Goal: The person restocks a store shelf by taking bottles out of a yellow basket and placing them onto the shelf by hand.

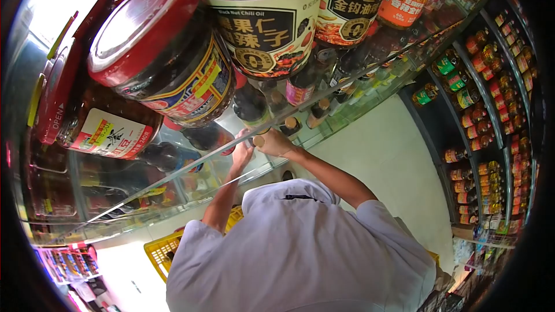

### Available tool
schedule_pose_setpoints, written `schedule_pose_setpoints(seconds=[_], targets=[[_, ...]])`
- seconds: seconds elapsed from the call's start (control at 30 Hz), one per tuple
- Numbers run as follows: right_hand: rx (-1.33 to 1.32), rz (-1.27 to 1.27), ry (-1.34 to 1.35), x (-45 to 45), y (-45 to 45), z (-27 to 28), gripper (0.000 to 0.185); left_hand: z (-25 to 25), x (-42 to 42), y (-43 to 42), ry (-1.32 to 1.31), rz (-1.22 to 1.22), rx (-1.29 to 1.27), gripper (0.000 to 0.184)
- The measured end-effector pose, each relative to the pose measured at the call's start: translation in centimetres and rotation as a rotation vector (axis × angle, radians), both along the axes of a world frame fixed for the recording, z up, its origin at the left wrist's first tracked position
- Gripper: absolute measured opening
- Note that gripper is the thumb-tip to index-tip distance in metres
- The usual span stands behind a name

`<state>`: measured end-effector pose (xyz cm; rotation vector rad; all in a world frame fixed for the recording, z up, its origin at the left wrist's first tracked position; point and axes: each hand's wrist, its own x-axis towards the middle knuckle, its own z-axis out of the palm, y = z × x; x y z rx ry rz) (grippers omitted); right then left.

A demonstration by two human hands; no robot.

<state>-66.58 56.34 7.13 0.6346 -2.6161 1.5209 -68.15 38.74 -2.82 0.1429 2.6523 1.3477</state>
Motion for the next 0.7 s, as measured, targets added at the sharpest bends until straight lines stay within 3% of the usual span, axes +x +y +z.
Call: schedule_pose_setpoints(seconds=[0.03,0.07,0.17,0.3,0.37,0.43,0.5,0.57,0.6,0.7], targets=[[-0.003,-0.003,0.005,-0.6,-0.3,-0.9,0.030,0.1,-0.1,-0.1,0.183,-0.076,-0.087,0.065],[-0.093,-0.036,0.030,-1.3,-0.5,-1.7,0.034,0.2,-0.3,-0.2,0.186,-0.079,-0.090,0.065],[-0.206,-0.091,0.034,-2.8,-1.3,-4.6,0.038,0.4,-1.2,-0.2,0.122,-0.140,-0.047,0.070],[-0.329,-0.136,-0.049,-2.9,-1.8,-4.1,0.041,-2.9,-3.4,-1.5,0.011,-0.158,-0.106,0.067],[-0.324,-0.145,-0.090,-2.8,-1.9,-3.4,0.043,-7.0,-4.5,-2.7,0.365,-0.266,0.054,0.060],[-0.318,-0.155,-0.133,-2.8,-2.2,-3.9,0.046,-6.3,-5.5,-2.7,0.446,-0.312,0.026,0.055],[-0.365,-0.215,-0.051,-3.0,-2.7,-4.7,0.022,-5.4,-6.2,-2.4,0.527,-0.359,-0.002,0.050],[-0.362,-0.223,-0.051,-3.5,-2.7,-6.0,0.020,-3.3,-5.6,-1.8,0.333,-0.243,0.094,0.043],[-0.359,-0.228,-0.048,-3.8,-2.7,-6.2,0.019,-0.3,-4.6,-0.8,0.435,-0.213,0.232,0.040],[-0.373,-0.212,-0.094,-4.1,-2.7,-5.9,0.021,0.4,-5.0,-0.4,0.284,-0.232,0.425,0.041]])
